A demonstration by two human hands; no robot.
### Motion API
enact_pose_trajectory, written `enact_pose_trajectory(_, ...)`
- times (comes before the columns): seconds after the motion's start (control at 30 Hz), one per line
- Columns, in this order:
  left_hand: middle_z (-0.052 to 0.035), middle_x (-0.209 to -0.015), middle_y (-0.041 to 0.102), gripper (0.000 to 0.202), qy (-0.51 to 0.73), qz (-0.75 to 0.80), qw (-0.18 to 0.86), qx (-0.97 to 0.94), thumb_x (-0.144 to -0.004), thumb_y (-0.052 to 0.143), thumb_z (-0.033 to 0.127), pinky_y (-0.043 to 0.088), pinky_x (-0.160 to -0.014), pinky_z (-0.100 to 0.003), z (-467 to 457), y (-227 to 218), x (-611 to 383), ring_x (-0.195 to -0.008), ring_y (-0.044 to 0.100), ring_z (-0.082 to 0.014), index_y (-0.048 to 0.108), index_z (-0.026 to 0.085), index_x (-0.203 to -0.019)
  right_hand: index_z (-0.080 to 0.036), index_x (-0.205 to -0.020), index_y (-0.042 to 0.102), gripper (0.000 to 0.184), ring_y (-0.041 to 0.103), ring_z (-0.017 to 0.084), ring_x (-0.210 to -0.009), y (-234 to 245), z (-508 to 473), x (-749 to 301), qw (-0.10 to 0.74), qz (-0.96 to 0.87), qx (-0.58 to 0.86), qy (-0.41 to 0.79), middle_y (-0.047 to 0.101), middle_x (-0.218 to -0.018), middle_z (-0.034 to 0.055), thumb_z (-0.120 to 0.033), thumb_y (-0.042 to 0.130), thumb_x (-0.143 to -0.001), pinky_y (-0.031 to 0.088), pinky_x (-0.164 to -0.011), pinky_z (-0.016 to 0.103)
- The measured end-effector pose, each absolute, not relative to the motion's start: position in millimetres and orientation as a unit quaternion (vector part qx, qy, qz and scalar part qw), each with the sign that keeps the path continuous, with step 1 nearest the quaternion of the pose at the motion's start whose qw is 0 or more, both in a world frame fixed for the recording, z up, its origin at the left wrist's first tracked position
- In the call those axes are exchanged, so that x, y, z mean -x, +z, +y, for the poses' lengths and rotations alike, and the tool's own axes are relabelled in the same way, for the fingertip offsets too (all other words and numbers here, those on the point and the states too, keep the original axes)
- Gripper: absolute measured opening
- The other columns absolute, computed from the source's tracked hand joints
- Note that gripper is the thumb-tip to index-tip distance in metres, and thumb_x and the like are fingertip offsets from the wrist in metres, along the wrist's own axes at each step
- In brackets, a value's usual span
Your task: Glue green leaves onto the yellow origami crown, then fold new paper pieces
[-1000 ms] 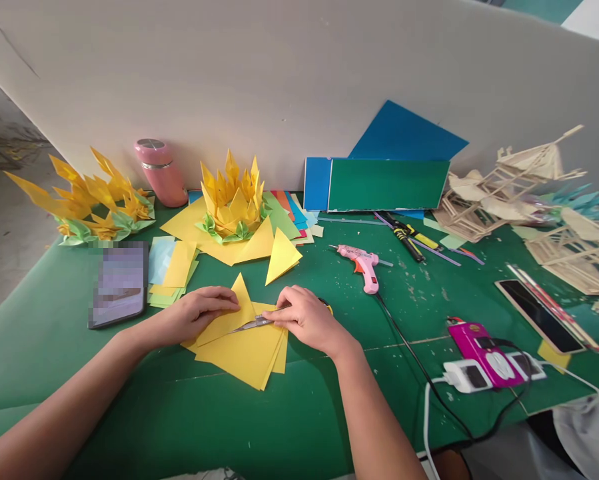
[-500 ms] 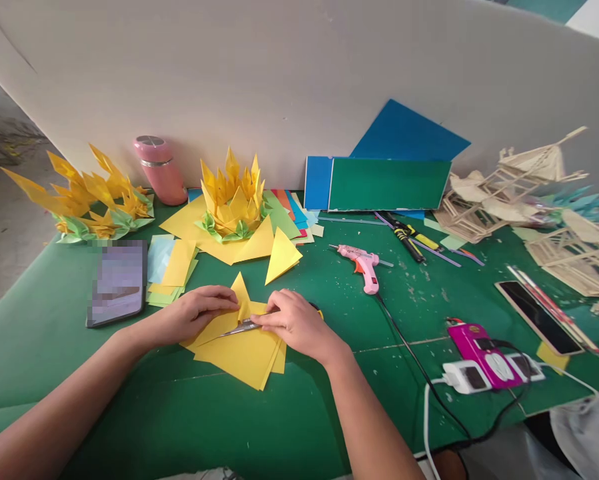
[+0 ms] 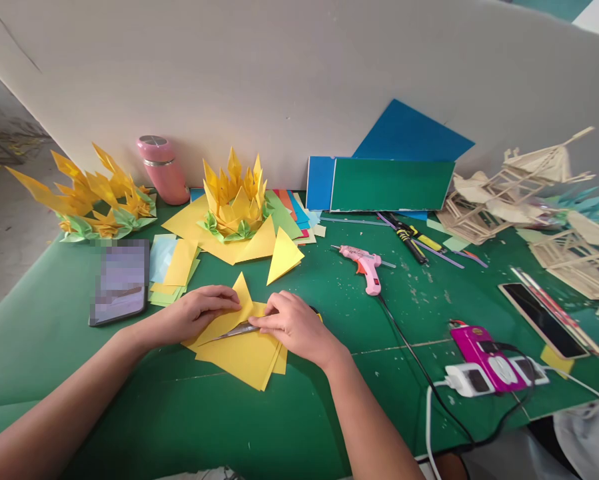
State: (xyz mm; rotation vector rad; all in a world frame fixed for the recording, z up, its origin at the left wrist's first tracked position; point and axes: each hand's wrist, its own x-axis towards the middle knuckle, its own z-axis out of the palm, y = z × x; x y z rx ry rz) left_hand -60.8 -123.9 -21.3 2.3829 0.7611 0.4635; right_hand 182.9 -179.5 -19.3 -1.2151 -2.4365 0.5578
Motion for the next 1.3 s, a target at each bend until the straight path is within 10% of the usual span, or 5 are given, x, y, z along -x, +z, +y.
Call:
enact_pose_trajectory(1.1,-0.0087,-0.111,0.066,0.035,0.167,0.281,0.303,-0.895,-0.091,0.035,0.015,0.051,-0.091,-0.033,-122.5,-18.3,61.6,-0.1,0.064,-0.0193,0.068,0.021,-0.103,-0.029,-0.11,0.069,0.024,0.053,0.018,-0.081,-17.2,-181.0,-194.3,0.281,-0.851,0.369,0.246,0.057,-0.083,0.0041,-0.025,0.055,-0.092,0.049,-0.069,0.031)
enact_pose_trajectory(1.3,-0.0118,-0.125,0.057,0.054,0.127,0.324,0.282,-0.894,-0.071,0.072,0.034,0.048,-0.096,-0.041,-131.5,-13.5,60.0,-0.114,0.055,-0.0289,0.056,0.023,-0.122,-0.029,-0.117,0.063,0.032,0.055,0.023,-0.089,-19.3,-173.8,-217.1,0.288,-0.775,0.544,0.143,0.059,-0.09,0.0064,-0.019,0.049,-0.09,0.049,-0.071,0.035)
